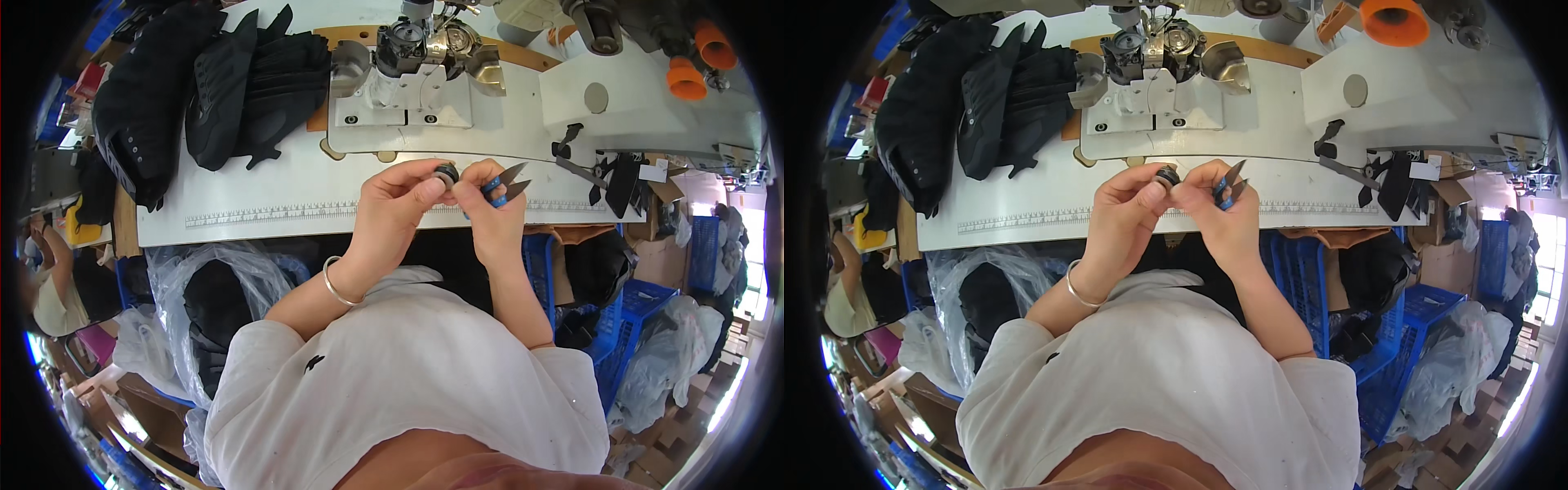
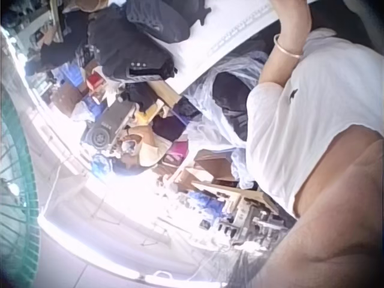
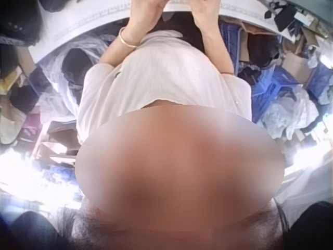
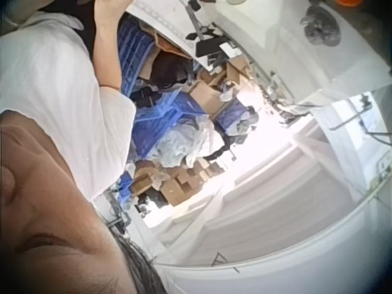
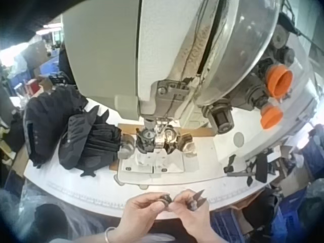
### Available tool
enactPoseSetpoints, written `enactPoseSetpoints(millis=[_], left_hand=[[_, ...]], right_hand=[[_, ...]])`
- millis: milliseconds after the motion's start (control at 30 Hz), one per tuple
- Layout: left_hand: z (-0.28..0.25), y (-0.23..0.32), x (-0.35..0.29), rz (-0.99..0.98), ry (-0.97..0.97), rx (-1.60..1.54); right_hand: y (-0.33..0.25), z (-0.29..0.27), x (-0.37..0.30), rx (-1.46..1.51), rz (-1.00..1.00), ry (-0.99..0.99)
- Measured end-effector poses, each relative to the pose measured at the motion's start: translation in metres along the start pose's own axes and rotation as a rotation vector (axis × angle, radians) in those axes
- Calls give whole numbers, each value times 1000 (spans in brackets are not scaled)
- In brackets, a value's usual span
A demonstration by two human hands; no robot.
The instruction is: The person prepares a sewing machine by threading it and then sews a black fabric part. After sewing, the person uses scissors to trim excess threads and edges from the finished piece.
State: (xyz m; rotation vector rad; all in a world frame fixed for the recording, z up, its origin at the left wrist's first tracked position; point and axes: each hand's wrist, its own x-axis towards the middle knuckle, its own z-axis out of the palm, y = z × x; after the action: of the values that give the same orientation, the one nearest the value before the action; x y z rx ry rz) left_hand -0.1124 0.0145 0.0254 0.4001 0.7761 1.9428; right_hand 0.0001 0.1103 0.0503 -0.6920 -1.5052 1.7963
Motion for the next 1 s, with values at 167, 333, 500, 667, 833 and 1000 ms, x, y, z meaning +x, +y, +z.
enactPoseSetpoints(millis=[167,333,500,667,833,1000], left_hand=[[0,16,0,-189,-140,-120],[1,20,3,-69,-66,46],[3,27,9,-49,68,-17],[5,29,7,-74,51,-80],[4,27,6,-81,-121,197],[21,49,3,697,-149,1336]], right_hand=[[0,-15,11,-143,-227,73],[-34,-12,19,-432,-494,-77],[-17,-3,10,-623,-643,-190],[-17,-7,8,-558,-388,-84],[-35,-7,33,-422,-378,-68],[-34,2,38,-387,-177,-166]])
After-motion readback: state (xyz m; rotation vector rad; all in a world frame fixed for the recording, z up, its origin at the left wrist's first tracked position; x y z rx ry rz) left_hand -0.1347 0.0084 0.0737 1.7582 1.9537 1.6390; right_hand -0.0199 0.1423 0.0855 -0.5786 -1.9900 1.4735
